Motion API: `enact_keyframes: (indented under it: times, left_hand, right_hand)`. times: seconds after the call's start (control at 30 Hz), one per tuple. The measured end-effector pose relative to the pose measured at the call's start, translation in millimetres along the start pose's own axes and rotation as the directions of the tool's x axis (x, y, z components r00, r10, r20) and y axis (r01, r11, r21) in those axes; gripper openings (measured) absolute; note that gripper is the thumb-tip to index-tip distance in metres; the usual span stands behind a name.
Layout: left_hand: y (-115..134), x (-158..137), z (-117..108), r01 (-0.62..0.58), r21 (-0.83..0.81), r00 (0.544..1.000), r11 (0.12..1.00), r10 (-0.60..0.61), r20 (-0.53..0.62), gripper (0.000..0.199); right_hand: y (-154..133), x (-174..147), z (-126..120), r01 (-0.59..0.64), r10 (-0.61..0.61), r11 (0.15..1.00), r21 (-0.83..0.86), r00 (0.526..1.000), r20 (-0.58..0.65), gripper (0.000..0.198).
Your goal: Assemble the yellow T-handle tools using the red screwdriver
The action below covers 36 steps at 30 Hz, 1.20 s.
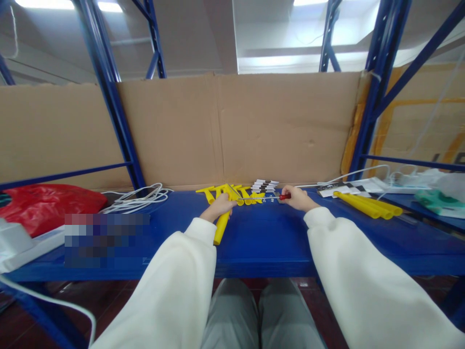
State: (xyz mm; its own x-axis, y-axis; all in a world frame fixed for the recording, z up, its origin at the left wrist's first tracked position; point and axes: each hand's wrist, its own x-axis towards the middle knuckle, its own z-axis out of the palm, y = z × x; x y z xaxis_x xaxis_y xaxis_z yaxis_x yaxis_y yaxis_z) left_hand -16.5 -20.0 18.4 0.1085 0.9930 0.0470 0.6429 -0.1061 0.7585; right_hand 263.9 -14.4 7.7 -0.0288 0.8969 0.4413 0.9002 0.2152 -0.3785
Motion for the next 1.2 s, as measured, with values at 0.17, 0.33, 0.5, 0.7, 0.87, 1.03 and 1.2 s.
enact_keyframes:
  times: [0.17,0.33,0.5,0.7,0.87,1.03,1.2]
  left_hand:
    - [1.8,-1.9,0.5,-0.004,0.008,1.0,1.0,0.004,0.013,0.015]
    - [1.2,-1.7,0.5,-0.019,0.039,0.999,0.999,0.018,0.035,0.02]
    - [1.1,-2.4,0.2,-0.026,0.078,0.999,0.997,0.023,0.036,0.026]
    - [4.3,-8.6,-0.8,-0.044,0.113,0.999,0.993,0.041,0.027,0.031]
    - [7.0,-10.8,-2.0,-0.065,0.147,0.998,0.987,0.068,-0.012,0.022]
    - [6.9,-11.6,-3.7,-0.078,0.194,0.995,0.978,0.087,-0.038,0.012]
    - [5.0,-10.4,-3.1,-0.075,0.189,0.996,0.979,0.083,-0.033,0.011]
  right_hand:
    - [0.6,-0.2,0.7,0.01,-0.01,1.0,0.0,1.0,0.003,0.013]
    - [-1.5,-2.2,0.0,-0.006,0.007,1.0,-0.012,1.0,0.028,0.012]
    - [-2.2,-2.9,0.4,0.022,-0.021,0.999,-0.026,1.0,0.024,0.009]
    - [-4.7,-3.6,-1.0,0.072,-0.074,0.994,-0.084,0.997,-0.032,0.007]
    - [-8.0,-6.3,-3.2,0.146,-0.152,0.983,-0.107,0.987,-0.054,0.003]
    - [-10.1,-8.6,-6.6,0.208,-0.211,0.969,-0.136,0.977,-0.009,0.002]
    - [-11.7,-9.9,-5.6,0.244,-0.24,0.956,-0.162,0.97,0.043,0.006]
